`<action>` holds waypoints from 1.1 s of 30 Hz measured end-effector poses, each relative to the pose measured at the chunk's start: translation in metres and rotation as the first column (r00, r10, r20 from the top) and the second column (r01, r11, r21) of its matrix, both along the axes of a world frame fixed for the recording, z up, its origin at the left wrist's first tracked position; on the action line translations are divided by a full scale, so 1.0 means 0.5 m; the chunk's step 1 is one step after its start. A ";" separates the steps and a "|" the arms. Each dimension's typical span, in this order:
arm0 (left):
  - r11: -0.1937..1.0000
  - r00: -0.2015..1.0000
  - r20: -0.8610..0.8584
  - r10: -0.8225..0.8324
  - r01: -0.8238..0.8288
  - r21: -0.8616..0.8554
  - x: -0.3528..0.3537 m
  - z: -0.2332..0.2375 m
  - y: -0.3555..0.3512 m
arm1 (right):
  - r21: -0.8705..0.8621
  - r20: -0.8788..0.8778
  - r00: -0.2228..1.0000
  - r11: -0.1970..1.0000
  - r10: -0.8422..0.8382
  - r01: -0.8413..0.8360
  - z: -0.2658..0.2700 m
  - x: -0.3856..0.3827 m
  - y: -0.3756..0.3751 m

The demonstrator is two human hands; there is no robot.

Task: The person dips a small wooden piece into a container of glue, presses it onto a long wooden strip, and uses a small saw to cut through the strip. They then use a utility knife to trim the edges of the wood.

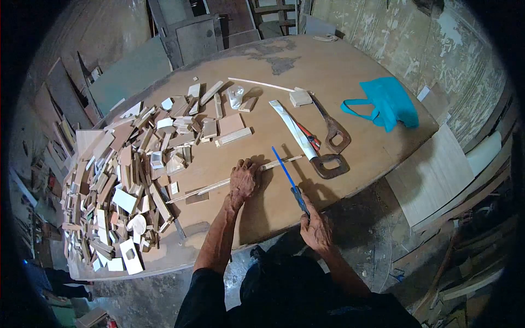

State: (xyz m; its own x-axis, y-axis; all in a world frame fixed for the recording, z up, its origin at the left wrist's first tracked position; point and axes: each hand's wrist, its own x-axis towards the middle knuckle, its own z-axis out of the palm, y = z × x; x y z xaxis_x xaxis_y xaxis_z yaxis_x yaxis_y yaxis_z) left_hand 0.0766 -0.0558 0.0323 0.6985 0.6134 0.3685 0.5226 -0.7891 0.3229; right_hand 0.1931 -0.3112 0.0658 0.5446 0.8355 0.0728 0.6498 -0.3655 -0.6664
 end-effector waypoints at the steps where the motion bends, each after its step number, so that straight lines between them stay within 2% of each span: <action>1: 1.000 1.000 -0.013 -0.001 0.001 -0.004 0.001 -0.004 0.003 | 0.015 0.026 1.000 1.000 -0.003 0.002 -0.002 -0.001 -0.001; 6: 1.000 0.997 -0.071 -0.006 0.006 -0.005 0.000 -0.008 0.012 | 0.030 0.086 0.996 0.999 0.008 -0.011 -0.008 -0.012 -0.003; 9: 0.999 0.996 -0.084 -0.020 0.022 0.028 -0.002 -0.012 0.015 | -0.079 0.005 1.000 0.997 0.016 -0.015 0.026 -0.019 0.000; 11: 0.994 0.996 -0.075 -0.037 0.044 0.095 -0.008 -0.021 0.019 | -0.020 0.078 0.997 1.000 0.009 -0.007 -0.001 -0.015 0.007; 14: 0.993 0.993 -0.083 -0.081 0.088 0.076 -0.008 -0.067 0.062 | 0.033 0.136 0.991 0.999 0.003 -0.007 -0.023 -0.017 0.015; 15: 0.992 0.989 -0.108 -0.099 0.106 0.066 -0.008 -0.053 0.058 | 0.044 0.146 0.989 0.999 0.002 -0.009 -0.025 -0.019 0.018; 17: 0.989 0.978 -0.161 -0.130 0.139 0.041 -0.010 -0.002 0.032 | -0.039 0.136 0.991 0.999 -0.011 0.016 -0.002 -0.028 0.020; 18: 0.991 0.978 -0.165 -0.124 0.130 0.022 -0.010 0.008 0.028 | -0.077 0.134 0.991 0.997 -0.018 0.028 0.013 -0.031 0.022; 21: 0.993 0.980 -0.158 -0.118 0.119 -0.001 -0.007 0.012 0.015 | -0.049 0.071 0.997 0.998 0.029 -0.026 0.035 -0.034 0.015; 24: 0.994 0.989 -0.108 -0.097 0.101 0.033 -0.012 0.000 -0.007 | -0.071 0.157 0.987 0.997 0.018 -0.007 0.026 -0.041 0.011; 27: 0.998 0.998 -0.016 -0.055 0.056 0.022 -0.005 0.028 -0.057 | -0.110 0.152 0.988 0.994 0.041 -0.025 0.032 -0.047 -0.001; 30: 0.997 0.991 -0.113 -0.076 0.077 -0.002 -0.015 0.008 -0.059 | -0.157 0.180 0.982 0.987 0.058 -0.030 0.031 -0.050 -0.015; 33: 0.998 0.990 -0.127 -0.056 0.053 -0.025 -0.017 -0.011 -0.071 | -0.099 0.220 0.974 0.994 0.061 -0.040 -0.004 -0.048 -0.029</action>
State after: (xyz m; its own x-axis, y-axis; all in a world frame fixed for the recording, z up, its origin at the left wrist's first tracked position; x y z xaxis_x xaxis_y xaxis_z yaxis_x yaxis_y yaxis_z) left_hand 0.0681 -0.0913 0.0266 0.7715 0.5800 0.2613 0.5171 -0.8111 0.2734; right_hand 0.1689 -0.3260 0.0638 0.4803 0.8705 0.1076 0.7971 -0.3819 -0.4677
